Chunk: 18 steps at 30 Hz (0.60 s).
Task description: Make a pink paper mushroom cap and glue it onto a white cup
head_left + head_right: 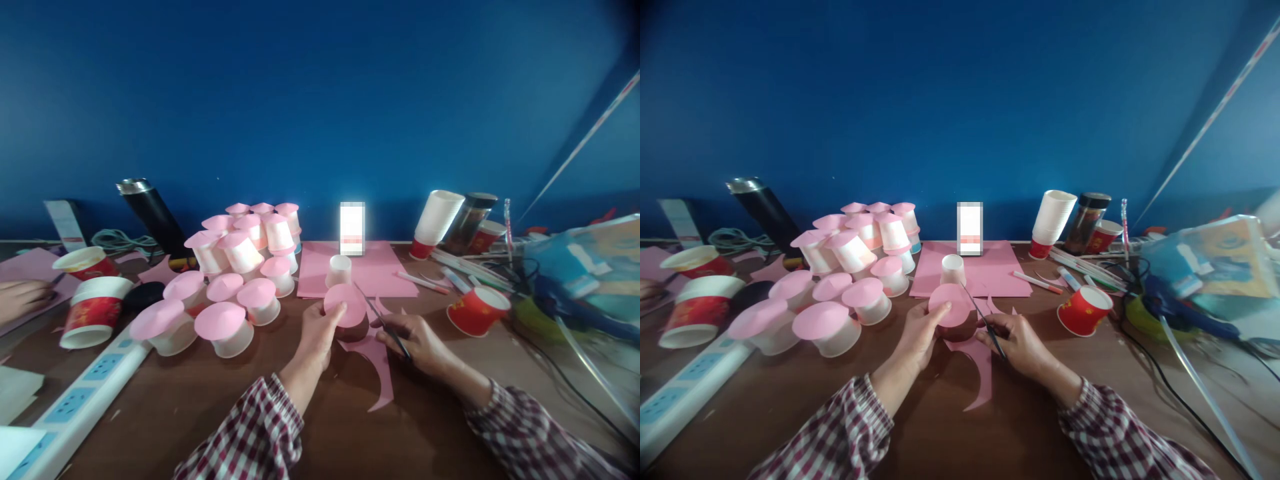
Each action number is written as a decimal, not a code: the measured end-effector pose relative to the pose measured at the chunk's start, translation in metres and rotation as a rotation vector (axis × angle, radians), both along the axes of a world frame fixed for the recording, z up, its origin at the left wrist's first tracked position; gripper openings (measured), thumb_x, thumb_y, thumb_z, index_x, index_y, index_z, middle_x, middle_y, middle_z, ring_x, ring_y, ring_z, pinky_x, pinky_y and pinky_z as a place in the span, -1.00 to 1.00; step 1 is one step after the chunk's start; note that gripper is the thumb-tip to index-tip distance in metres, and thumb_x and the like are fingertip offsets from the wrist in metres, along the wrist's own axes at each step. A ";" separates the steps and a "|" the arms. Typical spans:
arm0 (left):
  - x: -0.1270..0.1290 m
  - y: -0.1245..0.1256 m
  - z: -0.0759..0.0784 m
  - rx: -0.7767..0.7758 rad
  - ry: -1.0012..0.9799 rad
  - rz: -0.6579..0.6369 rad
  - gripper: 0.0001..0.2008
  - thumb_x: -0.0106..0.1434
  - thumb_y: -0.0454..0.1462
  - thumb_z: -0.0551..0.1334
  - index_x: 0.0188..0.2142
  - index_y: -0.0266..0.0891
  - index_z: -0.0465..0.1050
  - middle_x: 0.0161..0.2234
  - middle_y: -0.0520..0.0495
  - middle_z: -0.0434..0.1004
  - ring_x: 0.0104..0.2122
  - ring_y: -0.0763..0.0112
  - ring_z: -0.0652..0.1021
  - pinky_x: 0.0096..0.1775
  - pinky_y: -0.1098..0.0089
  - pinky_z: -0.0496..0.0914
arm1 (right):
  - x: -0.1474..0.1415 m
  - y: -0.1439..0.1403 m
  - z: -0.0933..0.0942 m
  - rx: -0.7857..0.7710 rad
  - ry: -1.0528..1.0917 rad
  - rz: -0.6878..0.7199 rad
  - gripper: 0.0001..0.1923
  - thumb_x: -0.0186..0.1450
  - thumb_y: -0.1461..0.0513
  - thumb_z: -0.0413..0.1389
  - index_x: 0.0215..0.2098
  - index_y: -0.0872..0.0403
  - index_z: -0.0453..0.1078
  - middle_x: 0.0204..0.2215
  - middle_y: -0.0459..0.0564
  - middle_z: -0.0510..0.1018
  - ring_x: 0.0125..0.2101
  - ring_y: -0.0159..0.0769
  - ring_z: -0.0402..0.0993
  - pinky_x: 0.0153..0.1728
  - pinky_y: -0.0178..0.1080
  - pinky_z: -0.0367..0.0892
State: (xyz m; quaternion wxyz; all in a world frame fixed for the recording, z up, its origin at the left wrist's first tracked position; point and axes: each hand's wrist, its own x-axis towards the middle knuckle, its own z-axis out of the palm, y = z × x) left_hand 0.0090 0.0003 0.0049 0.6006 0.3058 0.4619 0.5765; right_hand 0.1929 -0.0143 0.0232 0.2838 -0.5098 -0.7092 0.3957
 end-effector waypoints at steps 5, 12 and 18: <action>0.000 0.002 -0.003 0.004 -0.017 0.011 -0.67 -0.07 -0.19 0.38 -0.36 -0.43 0.52 -0.50 -0.18 0.54 -0.48 0.34 0.51 -0.35 0.32 0.39 | -0.001 0.000 0.001 -0.014 0.016 0.007 -0.58 0.16 0.00 0.13 -0.24 0.19 0.45 -0.46 0.00 0.50 -0.44 -0.29 0.36 -0.47 -0.32 0.30; -0.001 0.003 -0.002 -0.027 -0.011 0.037 -0.68 -0.10 -0.21 0.39 -0.39 -0.42 0.52 -0.51 -0.15 0.53 -0.49 0.36 0.50 -0.41 0.38 0.37 | -0.001 0.001 -0.004 -0.077 0.070 -0.010 -0.58 0.15 0.01 0.15 -0.23 0.19 0.43 -0.60 -0.11 0.39 -0.60 -0.41 0.29 -0.55 -0.34 0.23; -0.005 0.003 0.006 -0.045 -0.096 0.077 -0.75 -0.08 -0.22 0.38 -0.43 -0.36 0.48 -0.55 -0.04 0.48 -0.57 0.53 0.43 -0.54 0.52 0.28 | 0.003 0.006 -0.012 -0.003 0.167 -0.141 -0.55 0.17 0.03 0.12 -0.11 0.18 0.33 -0.66 -0.17 0.33 -0.64 -0.42 0.23 -0.58 -0.33 0.19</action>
